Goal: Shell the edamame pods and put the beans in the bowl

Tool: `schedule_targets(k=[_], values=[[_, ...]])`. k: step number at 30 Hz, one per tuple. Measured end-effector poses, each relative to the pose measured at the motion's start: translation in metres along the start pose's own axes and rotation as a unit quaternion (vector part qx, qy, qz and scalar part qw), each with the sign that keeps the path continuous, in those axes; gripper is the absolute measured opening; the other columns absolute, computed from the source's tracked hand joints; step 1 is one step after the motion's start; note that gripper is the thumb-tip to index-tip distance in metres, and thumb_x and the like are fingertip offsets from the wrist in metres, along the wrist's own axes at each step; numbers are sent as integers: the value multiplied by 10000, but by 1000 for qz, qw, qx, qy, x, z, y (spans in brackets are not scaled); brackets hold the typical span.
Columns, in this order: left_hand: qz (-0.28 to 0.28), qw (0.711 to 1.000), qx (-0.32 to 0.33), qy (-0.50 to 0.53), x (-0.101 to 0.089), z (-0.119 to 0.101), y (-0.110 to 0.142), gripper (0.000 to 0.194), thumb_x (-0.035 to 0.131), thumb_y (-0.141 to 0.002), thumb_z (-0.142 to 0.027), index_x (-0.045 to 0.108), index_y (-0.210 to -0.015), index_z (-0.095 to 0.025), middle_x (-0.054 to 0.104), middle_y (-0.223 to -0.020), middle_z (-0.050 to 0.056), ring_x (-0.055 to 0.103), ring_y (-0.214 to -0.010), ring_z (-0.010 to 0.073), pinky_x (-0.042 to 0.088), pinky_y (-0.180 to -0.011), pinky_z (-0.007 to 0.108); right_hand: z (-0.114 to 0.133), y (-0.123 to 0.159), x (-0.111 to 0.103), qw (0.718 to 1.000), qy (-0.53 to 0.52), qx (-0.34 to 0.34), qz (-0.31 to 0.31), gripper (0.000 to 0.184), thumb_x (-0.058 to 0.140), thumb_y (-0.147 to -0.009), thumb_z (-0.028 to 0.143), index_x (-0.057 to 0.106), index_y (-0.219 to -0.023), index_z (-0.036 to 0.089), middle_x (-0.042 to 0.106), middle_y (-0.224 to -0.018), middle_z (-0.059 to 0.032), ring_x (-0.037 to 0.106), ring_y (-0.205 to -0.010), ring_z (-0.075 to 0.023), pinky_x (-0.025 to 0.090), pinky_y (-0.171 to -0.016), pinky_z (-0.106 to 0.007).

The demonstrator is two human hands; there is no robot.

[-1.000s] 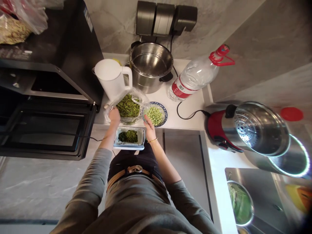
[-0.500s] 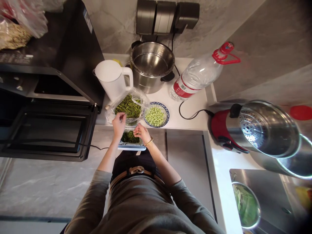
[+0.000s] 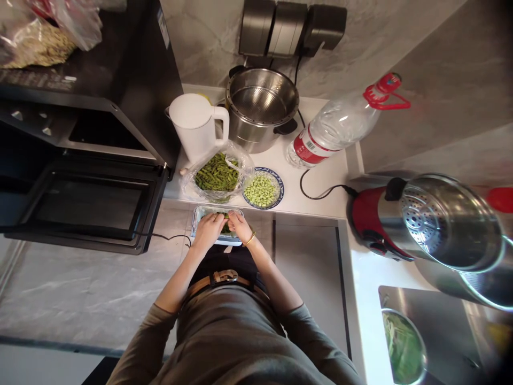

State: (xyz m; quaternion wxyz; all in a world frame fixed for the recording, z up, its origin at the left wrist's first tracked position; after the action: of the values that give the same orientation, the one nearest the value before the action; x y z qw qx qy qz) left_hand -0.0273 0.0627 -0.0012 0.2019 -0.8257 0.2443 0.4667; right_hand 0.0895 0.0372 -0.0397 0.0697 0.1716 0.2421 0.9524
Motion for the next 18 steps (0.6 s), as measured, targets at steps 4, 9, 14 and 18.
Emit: schedule_targets(k=[4, 9, 14, 18], values=[[18, 999, 3, 45, 3, -5, 3, 272, 399, -952, -276, 558, -750, -188, 605, -707, 50, 587, -723, 175, 435, -677, 278, 7, 11, 0, 990, 81, -107, -31, 478, 479, -756, 679, 367, -625, 233, 292, -555, 65, 286, -491, -96, 279, -468, -253], [-22, 953, -92, 288, 10, -11, 8, 403, 379, -942, -437, 454, -622, -204, 466, -561, -9, 460, -547, 130, 357, -565, 264, 19, 24, 0, 941, 232, -230, -85, 392, 341, -901, 539, 384, -653, 239, 415, -646, 0, 391, -635, -162, 378, -647, -317], [1, 826, -185, 533, 21, -14, 10, 520, 450, -834, -657, 392, -590, -202, 362, -548, -36, 338, -514, 100, 293, -500, 265, 20, 23, 0, 905, 323, -273, -53, 314, 320, -929, 412, 460, -709, 238, 500, -719, -51, 457, -753, -213, 396, -771, -374], [5, 732, -244, 636, 28, -13, 11, 561, 564, -729, -706, 331, -602, -213, 254, -544, -63, 232, -477, 73, 224, -446, 247, 18, 21, 3, 878, 367, -306, -23, 295, 307, -931, 374, 490, -749, 230, 511, -740, -67, 465, -772, -226, 399, -768, -386]])
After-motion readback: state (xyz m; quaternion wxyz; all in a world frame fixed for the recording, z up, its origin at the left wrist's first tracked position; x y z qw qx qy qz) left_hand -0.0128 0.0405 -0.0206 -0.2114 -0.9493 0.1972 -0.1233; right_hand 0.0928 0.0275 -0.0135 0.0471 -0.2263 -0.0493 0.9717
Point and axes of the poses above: each hand's wrist, its own y-axis away from the middle knuckle, its own x-axis out of the palm, z = x × y, the point moved 3 cm from there along -y, towards the middle knuckle
